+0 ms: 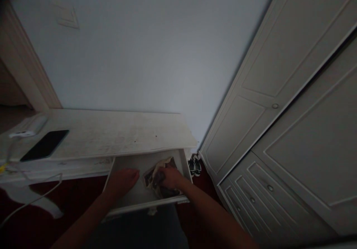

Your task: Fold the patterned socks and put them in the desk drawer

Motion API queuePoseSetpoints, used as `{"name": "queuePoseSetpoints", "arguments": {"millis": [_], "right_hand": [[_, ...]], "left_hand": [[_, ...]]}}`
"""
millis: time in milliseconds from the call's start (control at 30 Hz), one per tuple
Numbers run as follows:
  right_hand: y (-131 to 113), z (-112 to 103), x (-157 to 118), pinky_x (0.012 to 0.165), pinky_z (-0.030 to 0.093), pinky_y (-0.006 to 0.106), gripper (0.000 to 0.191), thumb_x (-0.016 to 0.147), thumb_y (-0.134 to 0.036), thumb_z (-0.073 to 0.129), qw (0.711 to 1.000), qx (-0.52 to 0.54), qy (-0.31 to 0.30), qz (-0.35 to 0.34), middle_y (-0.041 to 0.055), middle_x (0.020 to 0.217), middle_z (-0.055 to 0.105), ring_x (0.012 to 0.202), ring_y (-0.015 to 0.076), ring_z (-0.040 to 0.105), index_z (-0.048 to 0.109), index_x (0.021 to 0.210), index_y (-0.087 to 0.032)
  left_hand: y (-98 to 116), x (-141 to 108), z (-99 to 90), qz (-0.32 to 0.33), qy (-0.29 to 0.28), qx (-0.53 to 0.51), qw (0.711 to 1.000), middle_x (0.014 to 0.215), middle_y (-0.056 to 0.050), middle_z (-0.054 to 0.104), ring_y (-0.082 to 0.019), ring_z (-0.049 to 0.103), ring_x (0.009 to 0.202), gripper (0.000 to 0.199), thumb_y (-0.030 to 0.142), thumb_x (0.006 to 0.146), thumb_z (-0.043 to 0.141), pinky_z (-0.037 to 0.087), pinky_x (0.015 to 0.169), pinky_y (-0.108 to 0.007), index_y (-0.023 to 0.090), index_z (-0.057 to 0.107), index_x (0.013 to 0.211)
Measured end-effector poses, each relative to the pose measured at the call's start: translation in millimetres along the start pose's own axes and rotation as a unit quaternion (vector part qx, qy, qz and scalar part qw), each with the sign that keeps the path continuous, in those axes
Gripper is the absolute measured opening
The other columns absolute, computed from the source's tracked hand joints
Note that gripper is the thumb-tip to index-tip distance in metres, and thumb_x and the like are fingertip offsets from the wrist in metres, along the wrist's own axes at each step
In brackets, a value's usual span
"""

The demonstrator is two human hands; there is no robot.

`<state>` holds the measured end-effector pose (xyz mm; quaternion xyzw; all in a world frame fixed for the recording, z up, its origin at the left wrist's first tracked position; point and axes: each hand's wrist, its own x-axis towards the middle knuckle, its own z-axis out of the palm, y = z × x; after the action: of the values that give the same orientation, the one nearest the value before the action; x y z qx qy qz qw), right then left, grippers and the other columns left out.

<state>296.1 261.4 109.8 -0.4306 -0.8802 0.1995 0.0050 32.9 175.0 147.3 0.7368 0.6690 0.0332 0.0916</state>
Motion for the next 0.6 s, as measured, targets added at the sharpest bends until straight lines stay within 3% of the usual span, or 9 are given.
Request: {"name": "queuePoseSetpoints", "arguments": {"millis": [167, 267, 367, 467, 600], "right_hand": [[-54, 23, 29, 0.101, 0.055, 0.044, 0.067, 0.074, -0.046, 0.089, 0.996, 0.001, -0.018, -0.088, 0.0125, 0.139, 0.066, 0.118, 0.0336, 0.068, 0.070, 0.135, -0.028], [-91, 37, 59, 0.101, 0.056, 0.041, 0.058, 0.076, -0.039, 0.085, 0.989, -0.009, -0.014, -0.145, 0.0118, 0.135, 0.071, 0.119, 0.0325, 0.069, 0.072, 0.131, -0.024], [-117, 43, 87, 0.099, 0.057, 0.037, 0.048, 0.078, -0.035, 0.080, 0.989, -0.014, -0.012, -0.144, 0.0096, 0.127, 0.075, 0.116, 0.0308, 0.070, 0.074, 0.125, -0.023], [-123, 37, 103, 0.095, 0.059, 0.040, 0.050, 0.083, -0.039, 0.076, 0.995, -0.018, 0.017, -0.100, 0.0133, 0.138, 0.070, 0.114, 0.0317, 0.071, 0.072, 0.131, -0.024], [-104, 16, 107, 0.101, 0.056, 0.046, 0.053, 0.091, -0.040, 0.068, 0.997, -0.017, 0.064, -0.032, 0.0149, 0.143, 0.068, 0.122, 0.0344, 0.069, 0.066, 0.142, -0.027]], "left_hand": [[-2, 0, 1.1, -0.003, 0.010, -0.009, 1.000, 0.106, -0.009, 0.084, -0.025, 0.079, 0.102, 0.052, 0.041, 0.111, 0.029, 0.052, 0.083, -0.033, 0.025, 0.078, 0.102], [-4, -2, 1.9, -0.019, 0.031, -0.013, 0.999, 0.108, -0.008, 0.084, -0.024, 0.078, 0.103, 0.053, 0.041, 0.112, 0.028, 0.051, 0.084, -0.032, 0.025, 0.078, 0.102], [-4, -3, 1.4, -0.034, 0.046, -0.006, 0.998, 0.103, -0.009, 0.084, -0.025, 0.079, 0.101, 0.056, 0.042, 0.112, 0.026, 0.051, 0.084, -0.033, 0.023, 0.077, 0.098], [-4, -4, 0.3, -0.041, 0.055, 0.004, 0.998, 0.105, -0.009, 0.084, -0.025, 0.078, 0.101, 0.055, 0.041, 0.112, 0.027, 0.050, 0.083, -0.032, 0.023, 0.077, 0.098], [-4, -5, 0.0, -0.043, 0.053, 0.017, 0.998, 0.101, -0.008, 0.084, -0.025, 0.079, 0.098, 0.055, 0.041, 0.112, 0.027, 0.049, 0.078, -0.032, 0.024, 0.077, 0.096]]}}
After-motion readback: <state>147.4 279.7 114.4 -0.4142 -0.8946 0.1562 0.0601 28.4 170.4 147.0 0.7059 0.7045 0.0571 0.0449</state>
